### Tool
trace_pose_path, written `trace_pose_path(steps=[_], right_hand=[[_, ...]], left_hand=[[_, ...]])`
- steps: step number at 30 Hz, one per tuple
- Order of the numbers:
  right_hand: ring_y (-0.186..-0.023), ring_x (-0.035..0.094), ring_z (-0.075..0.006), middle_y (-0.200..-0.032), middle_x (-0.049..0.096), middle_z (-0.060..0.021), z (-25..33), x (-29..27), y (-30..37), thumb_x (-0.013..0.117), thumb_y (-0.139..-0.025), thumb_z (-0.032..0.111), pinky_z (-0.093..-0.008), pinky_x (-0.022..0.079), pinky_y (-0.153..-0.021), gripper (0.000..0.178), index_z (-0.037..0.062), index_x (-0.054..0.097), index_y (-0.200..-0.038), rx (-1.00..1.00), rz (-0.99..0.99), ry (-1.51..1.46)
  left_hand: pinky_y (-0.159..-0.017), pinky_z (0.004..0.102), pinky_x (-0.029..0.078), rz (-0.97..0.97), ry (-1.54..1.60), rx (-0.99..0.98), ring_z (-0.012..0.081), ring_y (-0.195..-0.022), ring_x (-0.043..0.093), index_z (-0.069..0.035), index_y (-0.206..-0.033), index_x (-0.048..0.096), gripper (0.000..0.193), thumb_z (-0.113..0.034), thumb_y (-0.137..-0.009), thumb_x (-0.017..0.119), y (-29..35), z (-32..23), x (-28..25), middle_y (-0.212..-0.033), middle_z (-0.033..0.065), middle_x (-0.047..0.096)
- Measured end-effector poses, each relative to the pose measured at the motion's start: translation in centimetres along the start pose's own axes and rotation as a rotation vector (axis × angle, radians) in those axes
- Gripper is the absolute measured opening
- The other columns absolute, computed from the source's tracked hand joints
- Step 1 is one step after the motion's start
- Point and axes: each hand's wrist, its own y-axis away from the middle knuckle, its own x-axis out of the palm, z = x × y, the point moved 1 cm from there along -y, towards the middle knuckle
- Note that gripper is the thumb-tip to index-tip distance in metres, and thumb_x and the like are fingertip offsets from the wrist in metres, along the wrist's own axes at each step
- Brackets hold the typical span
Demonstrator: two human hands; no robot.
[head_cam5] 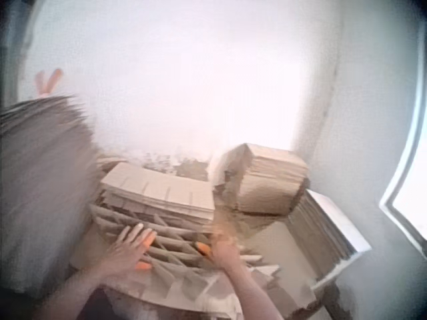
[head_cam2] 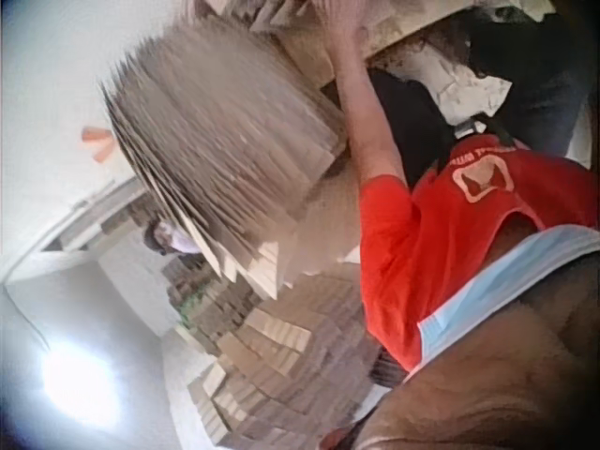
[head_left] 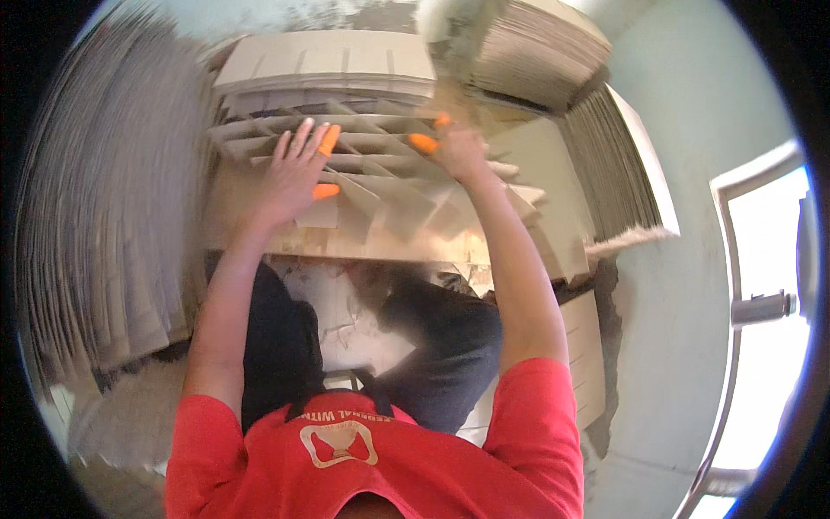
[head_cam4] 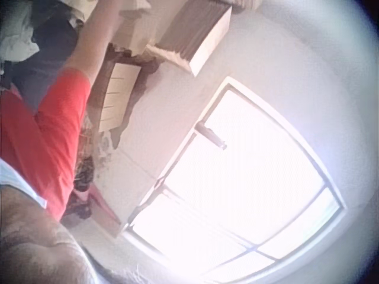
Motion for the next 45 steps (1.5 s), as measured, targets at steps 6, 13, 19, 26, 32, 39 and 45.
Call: trace_pose_path(steps=[6, 13, 19, 26, 32, 39, 45], right_hand=[[-0.087, 0.067, -0.0352, -0.086, 0.068, -0.0173, 2.7, 0.2, 7.6, 0.057, -0.093, 0.049, -0.0485, 0.049, -0.087, 0.048, 0.0028, 0.061, -0.107, -0.346, 0.030, -0.194], [-0.102, 0.059, -0.0302, -0.104, 0.063, -0.0115, -1.3, -1.0, 10.9, 0.066, -0.083, 0.016, -0.0424, 0.048, -0.086, 0.034, 0.0078, 0.059, -0.115, -0.378, -0.563, -0.270], [-0.112, 0.055, -0.0258, -0.118, 0.060, -0.0115, -18.2, -2.0, 14.2, 0.066, -0.087, 0.012, -0.0386, 0.045, -0.097, 0.043, 0.0094, 0.057, -0.130, 0.426, -0.782, -0.161], [-0.124, 0.051, -0.0375, -0.140, 0.052, -0.0168, -29.0, 5.3, 18.8, 0.075, -0.082, 0.032, -0.0527, 0.041, -0.101, 0.071, 0.0087, 0.047, -0.143, 0.446, -0.215, 0.475], [-0.105, 0.060, -0.0340, -0.111, 0.063, -0.0148, -26.5, 1.5, 17.0, 0.077, -0.078, 0.019, -0.0465, 0.052, -0.084, 0.042, 0.0046, 0.059, -0.113, 0.506, -0.187, 0.406], [-0.094, 0.065, -0.0382, -0.097, 0.065, -0.0212, -28.8, 1.8, 16.3, 0.070, -0.079, 0.004, -0.0490, 0.053, -0.076, 0.028, 0.0030, 0.055, -0.103, 0.546, -0.293, 0.079], [-0.089, 0.065, -0.0436, -0.098, 0.067, -0.0248, -28.0, -2.0, 19.0, 0.064, -0.084, 0.004, -0.0532, 0.050, -0.071, 0.036, 0.0069, 0.051, -0.117, 0.470, -0.422, -0.048]], left_hand=[[-0.119, 0.0486, 0.019, 0.023, 0.032, 0.120, 0.0320, -0.145, 0.024, -0.013, -0.151, 0.031, 0.075, -0.028, -0.087, 0.066, -3.9, 1.7, 0.7, -0.154, 0.0122, 0.033], [-0.086, 0.0480, 0.044, 0.163, 0.337, 0.135, 0.0396, -0.096, 0.059, -0.010, -0.111, 0.070, 0.029, -0.016, -0.082, 0.070, -4.6, 5.3, 3.4, -0.094, 0.0155, 0.066], [-0.093, 0.0461, 0.044, 0.088, 0.161, 0.156, 0.0358, -0.110, 0.057, -0.013, -0.115, 0.070, 0.030, -0.021, -0.086, 0.066, -2.1, 6.1, 1.1, -0.110, 0.0167, 0.066], [-0.089, 0.0430, 0.044, -0.414, -0.016, 0.302, 0.0222, -0.096, 0.059, -0.014, -0.110, 0.067, 0.023, -0.022, -0.088, 0.066, -8.0, -4.4, -17.2, -0.093, 0.0052, 0.067], [-0.051, 0.0263, 0.053, -0.697, -0.631, 0.586, 0.0186, -0.077, 0.060, -0.004, -0.064, 0.054, 0.027, -0.012, -0.087, 0.064, -10.9, -7.2, -30.7, -0.070, 0.0064, 0.059], [-0.074, 0.0411, 0.044, -0.738, -0.749, 0.346, 0.0306, -0.086, 0.053, -0.008, -0.081, 0.062, 0.008, -0.014, -0.083, 0.058, -6.4, 14.4, -38.2, -0.080, 0.0126, 0.059], [-0.074, 0.0458, 0.057, -0.172, -0.911, -0.643, 0.0335, -0.090, 0.071, -0.003, -0.098, 0.070, 0.018, -0.011, -0.086, 0.058, 4.6, 18.4, -35.7, -0.094, 0.0173, 0.071]])
